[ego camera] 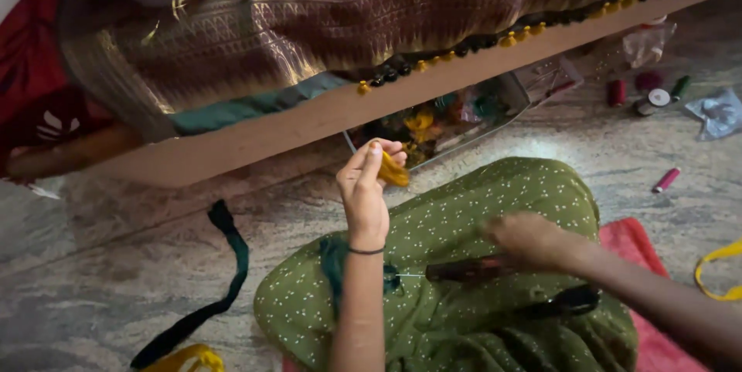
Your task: The recorder is hand-sewing decorative tassels and fringe onto the edge of a silk saree.
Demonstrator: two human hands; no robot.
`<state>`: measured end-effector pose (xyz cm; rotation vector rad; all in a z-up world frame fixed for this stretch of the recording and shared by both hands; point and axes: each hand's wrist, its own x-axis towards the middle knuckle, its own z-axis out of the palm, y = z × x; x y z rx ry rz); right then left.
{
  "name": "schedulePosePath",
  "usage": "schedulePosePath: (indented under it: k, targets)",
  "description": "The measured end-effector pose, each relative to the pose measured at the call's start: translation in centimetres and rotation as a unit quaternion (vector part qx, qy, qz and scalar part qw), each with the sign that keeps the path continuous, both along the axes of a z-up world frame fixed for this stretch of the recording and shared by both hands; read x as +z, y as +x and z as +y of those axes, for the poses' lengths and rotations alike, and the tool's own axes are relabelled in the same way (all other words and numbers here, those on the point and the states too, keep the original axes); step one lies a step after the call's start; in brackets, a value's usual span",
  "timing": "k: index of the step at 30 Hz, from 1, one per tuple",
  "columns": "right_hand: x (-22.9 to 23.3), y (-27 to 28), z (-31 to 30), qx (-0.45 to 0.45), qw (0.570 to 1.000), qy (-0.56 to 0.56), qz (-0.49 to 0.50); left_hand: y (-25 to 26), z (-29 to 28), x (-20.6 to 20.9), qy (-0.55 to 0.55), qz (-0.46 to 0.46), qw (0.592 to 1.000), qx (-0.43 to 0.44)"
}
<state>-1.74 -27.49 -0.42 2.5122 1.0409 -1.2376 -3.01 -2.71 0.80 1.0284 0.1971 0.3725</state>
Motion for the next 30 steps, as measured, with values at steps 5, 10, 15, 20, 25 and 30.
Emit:
schedulePosePath:
  k: [5,10,15,20,25,30]
  targets:
    - [-5.9,5.6,5.8,-0.057,0.846,0.519,-0.108,1.0,-0.2,-1.3,-0.099,0.003,0.995,-0.012]
    - [-9.2,6.6,4.5,-0.219,0.867,0.43,0.123,4.9,3.8,-7.8,-0.122,0.062,0.991,0.002]
    - [-9.9,5.8,-1.0,-0.369,0.849,0.304,0.223,8.6,5.2,-16.7,-0.218,0.125,0.966,-0.065]
    - [-7.9,7.2,1.8,-0.265,0.824,0.5,-0.032,7.8,-0.5,-12.4,-0.226,0.11,0.961,-0.116]
    - [-9.4,7.7,5.5,-0.068,0.744,0.592,-0.302,7.1,-0.9,-9.9,-0.236,0.13,0.956,-0.119]
    - [-14.1,8.3,3.3,-0.397,0.872,0.281,0.05,10.0,3.4,-14.6,0.007,0.135,0.989,-0.058]
